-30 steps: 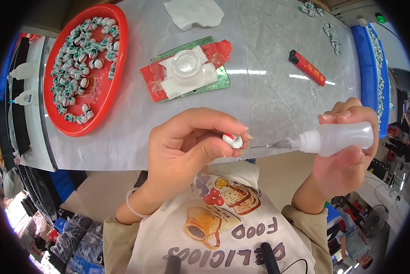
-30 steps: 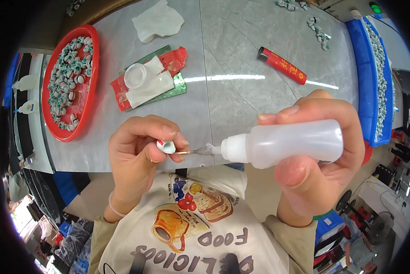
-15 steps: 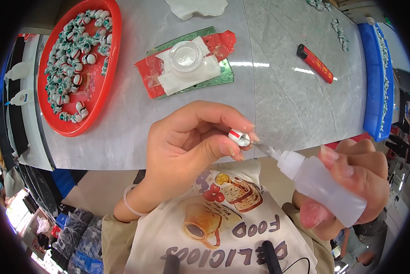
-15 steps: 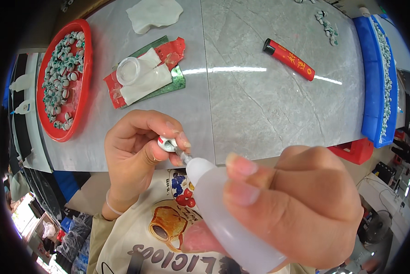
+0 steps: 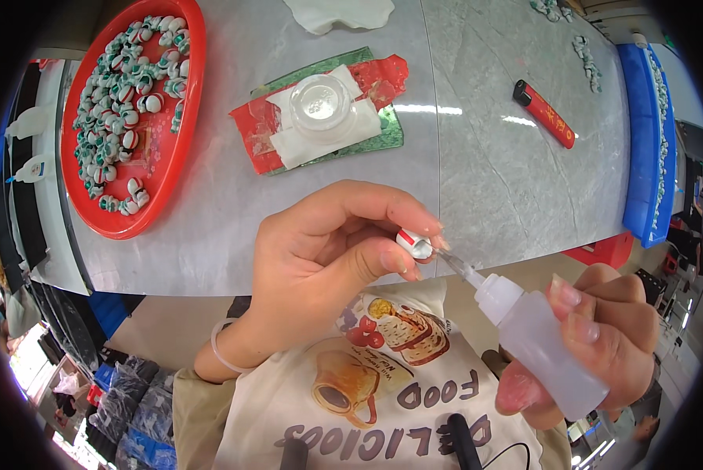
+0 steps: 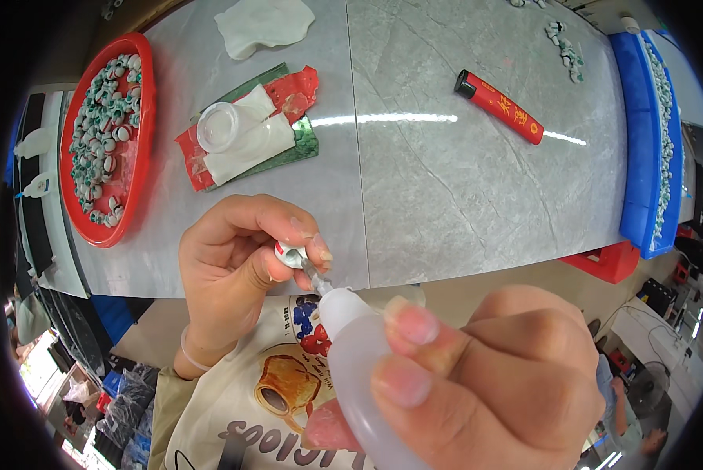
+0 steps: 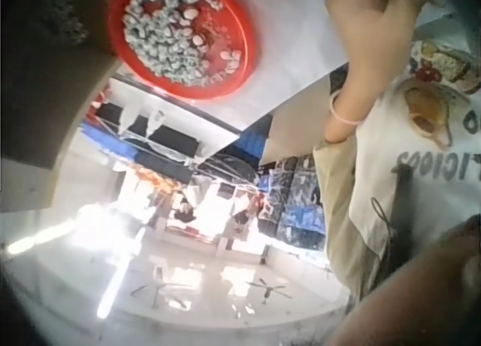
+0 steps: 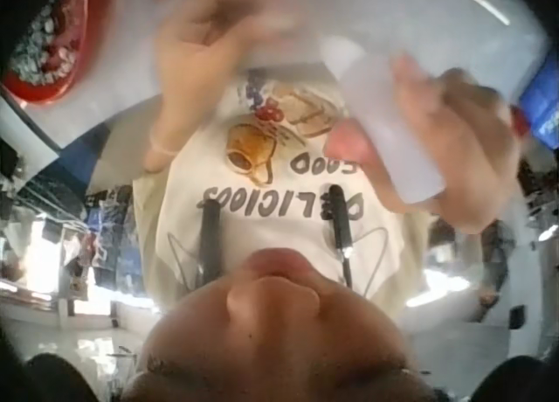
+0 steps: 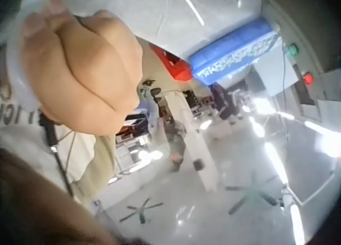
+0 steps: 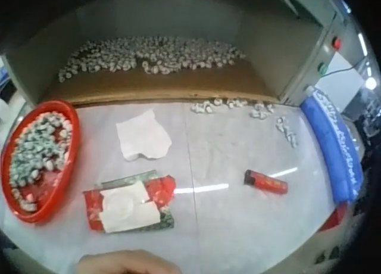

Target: Assembling small plastic components by applying glue and joining pieces together at a workbench.

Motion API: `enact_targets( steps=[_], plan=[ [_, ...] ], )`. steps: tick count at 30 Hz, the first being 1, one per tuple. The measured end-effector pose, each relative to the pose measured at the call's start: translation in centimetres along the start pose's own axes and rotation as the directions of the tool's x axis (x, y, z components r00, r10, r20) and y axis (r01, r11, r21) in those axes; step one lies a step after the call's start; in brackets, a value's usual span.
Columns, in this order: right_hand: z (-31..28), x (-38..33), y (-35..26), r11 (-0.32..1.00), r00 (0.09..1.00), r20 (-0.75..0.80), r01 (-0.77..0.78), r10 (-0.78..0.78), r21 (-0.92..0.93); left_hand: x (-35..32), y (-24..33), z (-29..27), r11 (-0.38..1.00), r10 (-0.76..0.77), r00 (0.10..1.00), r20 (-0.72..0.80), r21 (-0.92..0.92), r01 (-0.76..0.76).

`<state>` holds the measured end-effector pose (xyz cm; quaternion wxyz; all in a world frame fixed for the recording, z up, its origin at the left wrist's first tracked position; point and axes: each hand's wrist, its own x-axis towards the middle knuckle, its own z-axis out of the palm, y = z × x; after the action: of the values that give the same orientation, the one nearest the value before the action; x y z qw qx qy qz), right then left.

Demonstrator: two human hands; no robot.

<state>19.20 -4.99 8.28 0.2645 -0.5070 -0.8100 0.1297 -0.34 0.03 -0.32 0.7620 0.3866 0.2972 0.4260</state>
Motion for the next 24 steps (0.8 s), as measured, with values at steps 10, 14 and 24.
enact_targets(
  steps=[10,14,24],
  plan=[
    [1.7,1.1,0.1,0.988,0.982,-0.116,0.151,-0.148,0.015,0.1,0.1,0.6,0.999,-0.027,0.996,-0.084,0.038,0.03],
    [1.1,0.9,-0.6,0.994,0.995,0.022,0.095,-0.094,-0.055,0.1,0.2,0.6,0.998,-0.04,0.995,-0.096,0.043,0.045],
    [1.7,0.5,-0.5,0.993,0.99,-0.076,0.117,-0.119,-0.018,0.2,0.3,0.7,0.999,-0.041,0.994,-0.102,0.005,0.041]
  ],
)
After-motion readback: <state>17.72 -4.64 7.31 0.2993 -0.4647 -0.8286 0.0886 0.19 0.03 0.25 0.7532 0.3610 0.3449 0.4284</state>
